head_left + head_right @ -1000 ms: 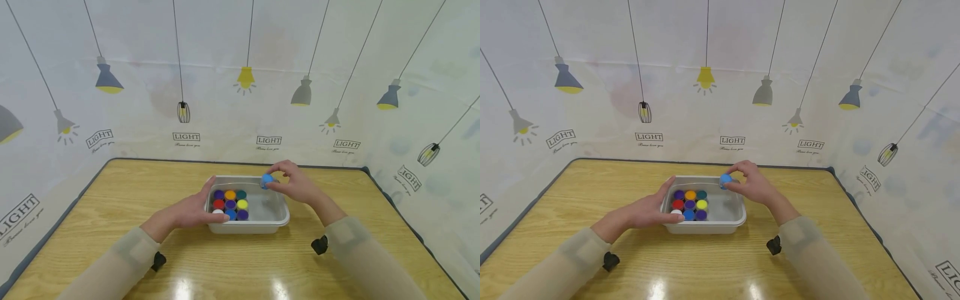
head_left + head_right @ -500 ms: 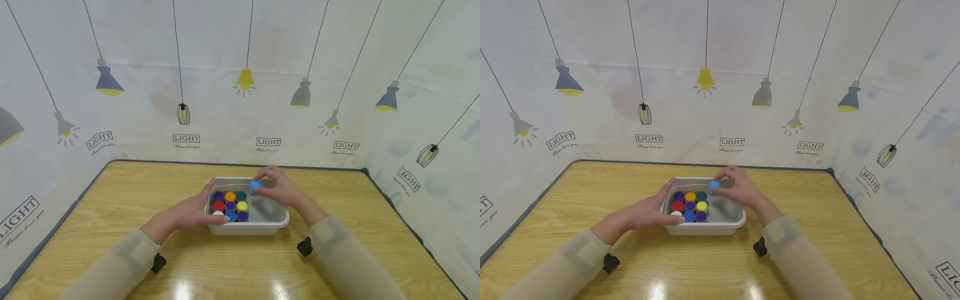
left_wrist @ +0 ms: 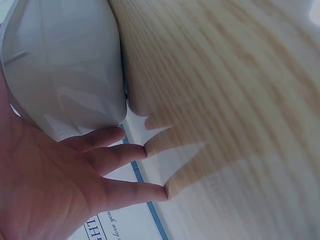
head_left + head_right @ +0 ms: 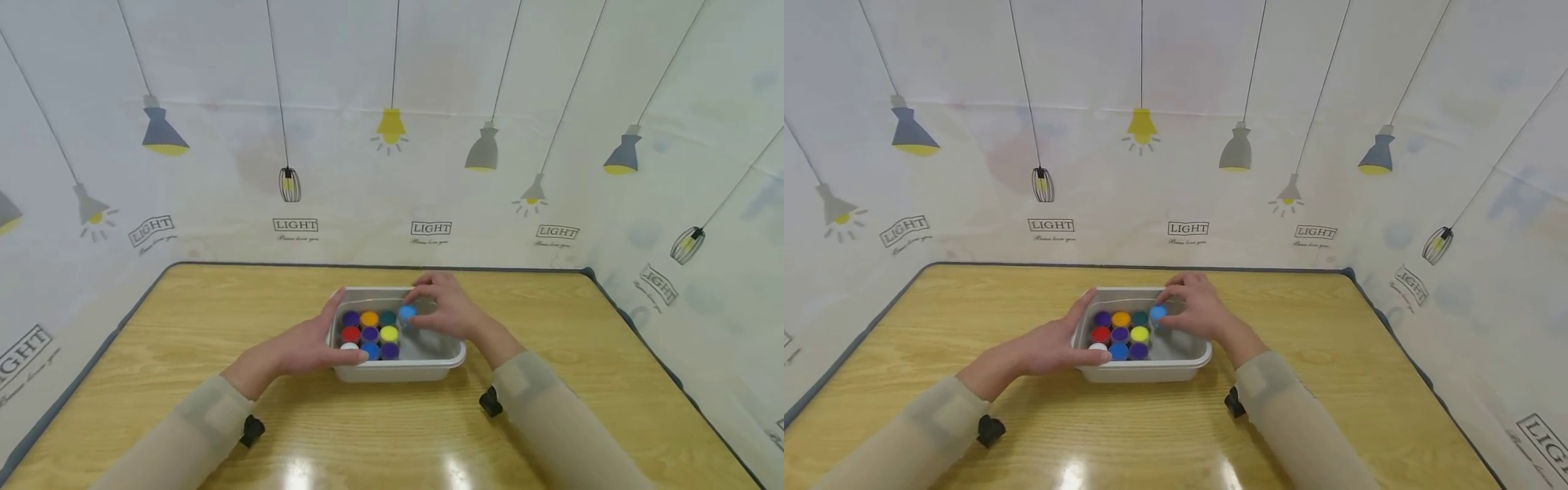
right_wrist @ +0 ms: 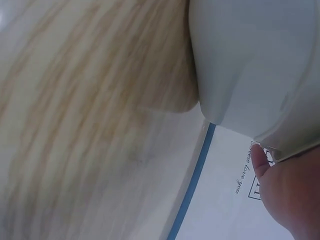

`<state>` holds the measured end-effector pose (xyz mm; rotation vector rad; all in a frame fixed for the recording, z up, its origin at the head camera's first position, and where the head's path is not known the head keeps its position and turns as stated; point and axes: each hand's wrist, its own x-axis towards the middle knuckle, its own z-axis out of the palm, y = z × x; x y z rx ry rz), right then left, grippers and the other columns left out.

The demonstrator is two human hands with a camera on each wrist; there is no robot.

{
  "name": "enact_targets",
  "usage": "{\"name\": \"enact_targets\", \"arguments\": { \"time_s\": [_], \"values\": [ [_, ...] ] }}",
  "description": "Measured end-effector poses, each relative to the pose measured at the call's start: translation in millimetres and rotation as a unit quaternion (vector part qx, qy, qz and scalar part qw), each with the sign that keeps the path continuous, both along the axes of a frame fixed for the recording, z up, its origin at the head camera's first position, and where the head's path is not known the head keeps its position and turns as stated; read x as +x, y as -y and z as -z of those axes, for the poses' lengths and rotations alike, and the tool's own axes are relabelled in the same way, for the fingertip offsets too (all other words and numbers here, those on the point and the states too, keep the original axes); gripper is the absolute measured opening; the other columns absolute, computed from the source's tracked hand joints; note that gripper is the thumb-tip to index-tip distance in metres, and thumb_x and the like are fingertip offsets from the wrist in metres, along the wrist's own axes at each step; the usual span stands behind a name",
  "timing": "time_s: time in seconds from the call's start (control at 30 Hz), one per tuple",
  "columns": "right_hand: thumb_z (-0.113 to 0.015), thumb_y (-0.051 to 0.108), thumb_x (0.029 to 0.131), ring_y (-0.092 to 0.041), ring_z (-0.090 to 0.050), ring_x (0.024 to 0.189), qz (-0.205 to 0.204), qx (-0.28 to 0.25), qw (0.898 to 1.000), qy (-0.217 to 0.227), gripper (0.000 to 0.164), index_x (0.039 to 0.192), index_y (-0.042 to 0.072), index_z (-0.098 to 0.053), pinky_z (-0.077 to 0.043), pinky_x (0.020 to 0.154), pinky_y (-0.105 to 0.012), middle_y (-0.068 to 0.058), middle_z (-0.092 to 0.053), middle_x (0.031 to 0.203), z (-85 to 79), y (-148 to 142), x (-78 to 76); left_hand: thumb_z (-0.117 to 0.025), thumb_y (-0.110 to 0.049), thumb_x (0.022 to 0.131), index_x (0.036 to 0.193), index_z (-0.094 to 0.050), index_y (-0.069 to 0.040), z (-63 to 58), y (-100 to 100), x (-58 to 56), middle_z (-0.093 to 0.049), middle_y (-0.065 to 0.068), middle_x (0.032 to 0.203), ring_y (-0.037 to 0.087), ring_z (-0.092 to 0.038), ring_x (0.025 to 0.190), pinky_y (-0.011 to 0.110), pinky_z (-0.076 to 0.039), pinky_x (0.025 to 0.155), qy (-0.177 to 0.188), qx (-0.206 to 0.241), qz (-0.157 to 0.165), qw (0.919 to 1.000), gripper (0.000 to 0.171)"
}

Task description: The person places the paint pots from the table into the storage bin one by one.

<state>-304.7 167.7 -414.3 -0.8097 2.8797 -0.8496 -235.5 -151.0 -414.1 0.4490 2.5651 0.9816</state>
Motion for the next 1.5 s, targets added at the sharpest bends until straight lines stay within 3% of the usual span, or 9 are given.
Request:
{"name": "enact_targets", "arguments": {
  "time_s": [0.27, 0.63, 1.07, 1.5],
  "values": [
    [-0.088, 0.038, 0.092, -0.041, -0.035, 0.154, 0.003, 0.072, 0.997, 0.001, 0.024, 0.115, 0.036, -0.081, -0.032, 0.127, -0.068, -0.01, -0.052, 0.16, -6.0, 7, 2.8, -0.076, -0.076, 0.089, 0.177, 0.012, -0.029, 1.6, 2, 0.9, -0.037, 0.025, 0.174, 0.045, -0.053, 0.15, 0.069, -0.038, 0.126, 0.001, 0.003, 0.0, 1.0, 0.133],
    [-0.086, 0.04, 0.094, -0.043, -0.038, 0.153, -0.011, 0.14, 0.99, -0.024, 0.031, 0.125, 0.035, -0.082, -0.031, 0.128, -0.066, -0.012, -0.058, 0.156, -8.4, 11, 0.5, -0.076, -0.076, 0.089, 0.177, 0.011, -0.029, 0.3, 2, 0.2, -0.039, 0.025, 0.173, 0.044, -0.055, 0.148, 0.068, -0.039, 0.125, 0.003, 0.0, -0.003, 1.0, 0.132],
    [-0.089, 0.026, 0.092, -0.038, -0.044, 0.147, 0.0, 0.134, 0.991, 0.012, 0.036, 0.124, 0.04, -0.081, -0.041, 0.123, -0.062, -0.008, -0.06, 0.152, -11.5, 12, 1.3, -0.076, -0.076, 0.089, 0.177, 0.011, -0.029, 1.7, 2, -0.7, -0.038, 0.025, 0.174, 0.044, -0.054, 0.149, 0.068, -0.039, 0.126, 0.001, 0.004, -0.002, 1.0, 0.132],
    [-0.088, 0.021, 0.093, -0.033, -0.052, 0.135, -0.006, 0.135, 0.991, 0.009, 0.041, 0.13, 0.039, -0.08, -0.048, 0.116, -0.058, -0.007, -0.062, 0.143, -11.4, 12, 1.2, -0.076, -0.076, 0.089, 0.177, 0.01, -0.029, -0.1, 0, -0.6, -0.038, 0.023, 0.174, 0.043, -0.053, 0.149, 0.069, -0.038, 0.126, 0.008, 0.004, -0.004, 0.9999, 0.132]
  ]
}}
